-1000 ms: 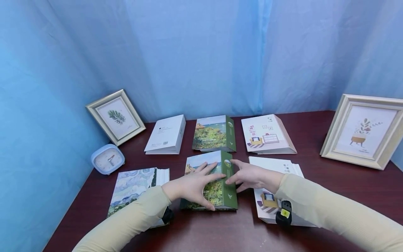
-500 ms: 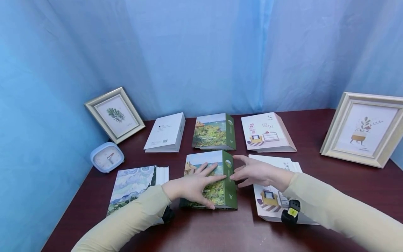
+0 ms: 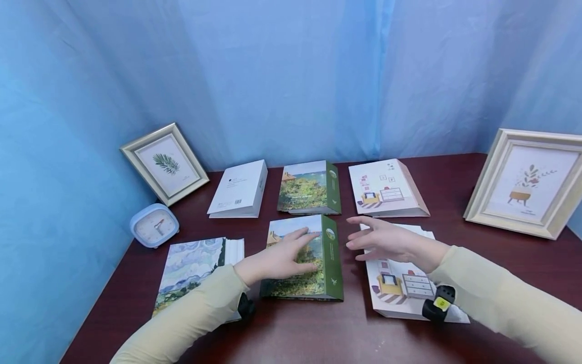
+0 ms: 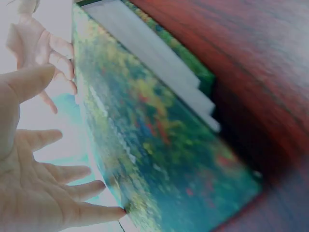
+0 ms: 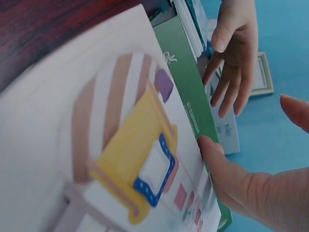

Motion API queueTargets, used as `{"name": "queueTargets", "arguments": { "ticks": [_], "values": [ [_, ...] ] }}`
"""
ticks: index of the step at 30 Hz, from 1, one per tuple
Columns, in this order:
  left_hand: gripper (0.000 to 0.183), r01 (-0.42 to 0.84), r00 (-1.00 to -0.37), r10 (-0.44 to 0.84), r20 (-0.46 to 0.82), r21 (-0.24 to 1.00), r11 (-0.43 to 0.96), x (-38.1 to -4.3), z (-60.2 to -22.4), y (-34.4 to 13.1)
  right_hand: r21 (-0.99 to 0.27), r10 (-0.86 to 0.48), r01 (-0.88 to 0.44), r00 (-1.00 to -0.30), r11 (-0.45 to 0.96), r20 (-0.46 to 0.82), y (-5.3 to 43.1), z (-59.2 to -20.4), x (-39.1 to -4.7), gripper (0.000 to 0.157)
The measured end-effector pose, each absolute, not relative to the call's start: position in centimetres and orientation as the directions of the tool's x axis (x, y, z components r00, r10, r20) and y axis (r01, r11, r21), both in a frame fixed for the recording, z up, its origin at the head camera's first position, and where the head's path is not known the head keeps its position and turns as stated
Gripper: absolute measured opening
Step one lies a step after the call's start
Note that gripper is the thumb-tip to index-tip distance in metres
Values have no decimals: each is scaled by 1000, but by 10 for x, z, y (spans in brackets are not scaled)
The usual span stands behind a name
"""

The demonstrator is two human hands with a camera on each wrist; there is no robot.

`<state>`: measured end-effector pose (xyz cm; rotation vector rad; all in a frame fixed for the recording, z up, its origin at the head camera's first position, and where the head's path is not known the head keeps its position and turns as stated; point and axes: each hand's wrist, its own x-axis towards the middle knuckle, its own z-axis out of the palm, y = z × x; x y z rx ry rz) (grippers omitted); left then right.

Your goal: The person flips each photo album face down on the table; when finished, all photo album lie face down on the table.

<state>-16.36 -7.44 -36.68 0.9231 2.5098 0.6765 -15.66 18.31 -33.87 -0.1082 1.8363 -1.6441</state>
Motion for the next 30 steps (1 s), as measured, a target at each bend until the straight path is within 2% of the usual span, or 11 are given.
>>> {"name": "queueTargets", "arguments": {
  "ticks": [9, 21, 30],
  "values": [
    [71, 392, -769, 629, -110, 696, 601, -169, -361, -61, -908, -414, 327, -812, 263, -412, 217, -344, -155, 80],
    [63, 238, -821, 559, -119, 818, 524, -171, -362, -47, -869, -343, 318, -824, 379, -451, 274, -354, -155, 86],
    [59, 218, -826, 556, -95, 855, 471, -174, -363, -34, -825, -296, 253, -847, 505, -442, 303, -356, -149, 84]
  ]
}}
